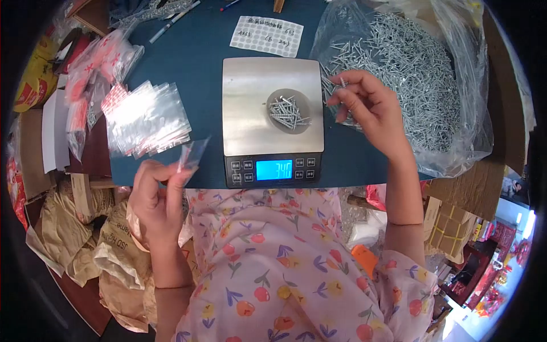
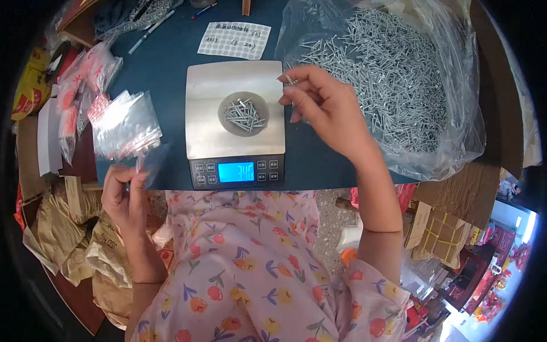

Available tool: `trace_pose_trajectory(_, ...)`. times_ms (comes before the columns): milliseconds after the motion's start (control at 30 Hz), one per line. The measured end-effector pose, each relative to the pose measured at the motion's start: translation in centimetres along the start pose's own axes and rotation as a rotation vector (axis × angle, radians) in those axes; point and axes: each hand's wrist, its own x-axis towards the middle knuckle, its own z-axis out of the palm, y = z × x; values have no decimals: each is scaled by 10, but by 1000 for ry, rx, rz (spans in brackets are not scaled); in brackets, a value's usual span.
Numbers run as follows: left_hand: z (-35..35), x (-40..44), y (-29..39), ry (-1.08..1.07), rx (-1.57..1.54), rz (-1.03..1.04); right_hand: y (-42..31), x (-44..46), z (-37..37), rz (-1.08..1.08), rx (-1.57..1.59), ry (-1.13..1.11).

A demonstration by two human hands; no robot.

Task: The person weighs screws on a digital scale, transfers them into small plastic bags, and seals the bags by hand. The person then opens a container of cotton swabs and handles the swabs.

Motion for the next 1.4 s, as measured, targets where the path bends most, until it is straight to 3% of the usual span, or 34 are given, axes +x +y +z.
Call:
trace_pose_trajectory(267,10,8,11,-112,46,38,13,-2,2,-95,-72,28)
trace_pose_trajectory(367,11,8,11,-120,34,60,5,4,3,-357,-389,24)
trace_pose_trajectory(567,11,5,12,-147,46,69,-6,4,21,-254,-300,-16)
trace_pose_trajectory(667,12,3,14,-158,23,39,-7,6,18,-159,-284,62)
trace_pose_trajectory(767,13,2,15,-132,-14,6,11,10,-1,-188,-485,247)
trace_pose_trajectory(800,13,1,16,-117,-24,-7,14,11,-9,-229,-678,292)
trace_pose_trajectory(900,13,-1,21,-150,-56,-17,8,2,-10,-362,-741,343)
trace_pose_trajectory(1000,16,-4,28,-257,-155,56,-6,-11,0,-337,-481,71)
trace_pose_trajectory(1133,15,-7,39,-402,-283,74,-15,-29,3,-294,-343,-79)
trace_pose_trajectory(1300,40,-1,51,-503,-454,290,-26,-50,21,-303,-102,-365)
trace_pose_trajectory(1400,49,-4,55,-526,-530,411,-25,-52,31,-489,54,-505)
